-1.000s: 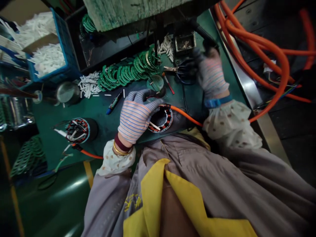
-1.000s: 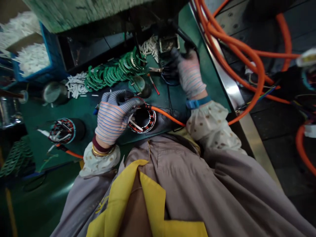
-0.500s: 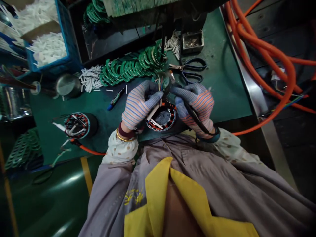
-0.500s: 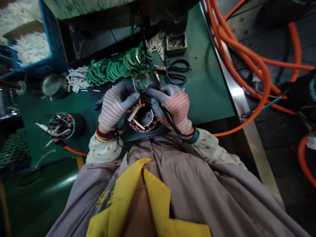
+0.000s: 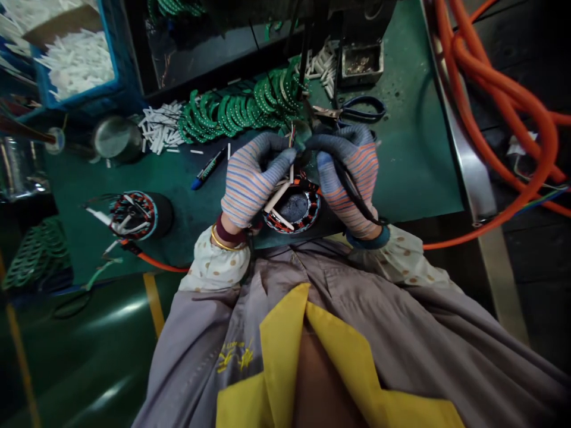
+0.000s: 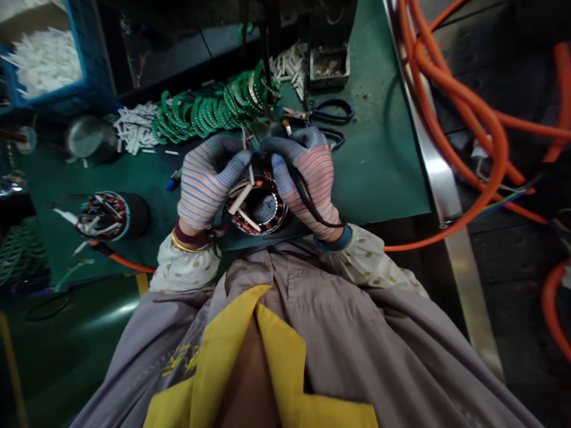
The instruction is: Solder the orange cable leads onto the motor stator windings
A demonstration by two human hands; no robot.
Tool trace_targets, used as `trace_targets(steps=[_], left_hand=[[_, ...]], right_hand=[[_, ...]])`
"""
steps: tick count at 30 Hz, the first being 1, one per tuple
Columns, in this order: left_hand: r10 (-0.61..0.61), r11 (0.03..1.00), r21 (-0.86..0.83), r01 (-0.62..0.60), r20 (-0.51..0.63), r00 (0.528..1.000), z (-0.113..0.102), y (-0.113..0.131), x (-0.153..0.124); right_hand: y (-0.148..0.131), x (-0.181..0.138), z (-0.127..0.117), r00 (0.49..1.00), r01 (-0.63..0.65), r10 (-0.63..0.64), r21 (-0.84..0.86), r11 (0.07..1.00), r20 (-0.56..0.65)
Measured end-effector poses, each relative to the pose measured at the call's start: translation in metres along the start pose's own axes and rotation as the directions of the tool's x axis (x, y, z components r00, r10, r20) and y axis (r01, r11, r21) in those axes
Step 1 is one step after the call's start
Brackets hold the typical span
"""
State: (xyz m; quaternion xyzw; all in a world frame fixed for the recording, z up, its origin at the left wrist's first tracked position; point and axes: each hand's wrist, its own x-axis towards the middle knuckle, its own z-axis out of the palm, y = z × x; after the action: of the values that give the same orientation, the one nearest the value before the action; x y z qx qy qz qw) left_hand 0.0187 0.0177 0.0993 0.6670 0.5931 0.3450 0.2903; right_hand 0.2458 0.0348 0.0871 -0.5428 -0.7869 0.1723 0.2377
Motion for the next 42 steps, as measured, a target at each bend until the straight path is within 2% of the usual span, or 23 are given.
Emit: trace_targets(steps=[3,6,8,10,12,15,18,24,30,33,35,37,39,42], left_hand=[[-0.006,0.970,0.241,0.018,-0.050,0.999,0.005,0.005,0.002],[0.028,0.921,0.389,-0.028,0.006,1.000,0.008,0.004,0.011],[0.012,0.917,0.396,-0.035,0.061,0.998,0.006,0.000,0.018],[-0.023,0.919,0.395,-0.013,0.087,0.996,0.002,-0.004,0.024],[-0.053,0.914,0.405,0.003,0.113,0.992,-0.003,-0.005,0.029],[-0.073,0.898,0.440,-0.006,0.163,0.984,-0.010,-0.001,0.033],[-0.088,0.878,0.479,-0.014,0.189,0.978,-0.013,0.006,0.037],[-0.064,0.834,0.548,-0.061,0.206,0.977,-0.014,0.011,0.038],[-0.123,0.843,0.538,-0.011,0.213,0.969,-0.013,0.007,0.042],[-0.128,0.856,0.517,0.004,0.204,0.970,-0.012,0.008,0.042],[-0.101,0.870,0.494,-0.002,0.181,0.978,-0.012,0.009,0.040],[-0.071,0.873,0.487,-0.013,0.154,0.985,-0.011,0.007,0.038],[-0.054,0.884,0.468,-0.018,0.140,0.989,-0.011,0.002,0.036],[-0.044,0.919,0.394,-0.010,0.129,0.991,-0.010,-0.014,0.035]], right_hand=[[0.009,0.002,0.006,0.998,0.042,-0.043,-0.033,0.999,-0.035],[0.018,0.001,0.013,0.993,0.118,-0.117,-0.037,0.992,0.022],[0.026,-0.006,0.019,0.994,0.111,-0.111,0.001,0.994,0.012],[0.036,-0.020,0.025,0.995,0.074,-0.072,0.034,0.997,-0.066],[0.048,-0.039,0.032,0.987,0.098,-0.090,0.051,0.994,-0.135],[0.063,-0.064,0.042,0.978,0.180,-0.174,0.042,0.983,-0.112],[0.067,-0.071,0.048,0.984,0.172,-0.171,0.027,0.985,-0.048],[0.055,-0.061,0.042,0.985,0.174,-0.172,0.050,0.984,-0.026],[0.055,-0.065,0.043,0.991,0.130,-0.129,0.013,0.991,-0.039],[0.051,-0.060,0.042,0.981,0.148,-0.136,0.079,0.986,-0.136],[0.041,-0.046,0.038,0.976,0.117,-0.098,0.090,0.989,-0.192],[0.027,-0.025,0.031,0.989,0.065,-0.058,0.041,0.997,-0.138],[0.014,-0.005,0.024,0.999,0.037,-0.037,-0.006,0.999,-0.009],[0.004,0.011,0.016,0.996,0.014,-0.017,0.031,0.999,0.092]])
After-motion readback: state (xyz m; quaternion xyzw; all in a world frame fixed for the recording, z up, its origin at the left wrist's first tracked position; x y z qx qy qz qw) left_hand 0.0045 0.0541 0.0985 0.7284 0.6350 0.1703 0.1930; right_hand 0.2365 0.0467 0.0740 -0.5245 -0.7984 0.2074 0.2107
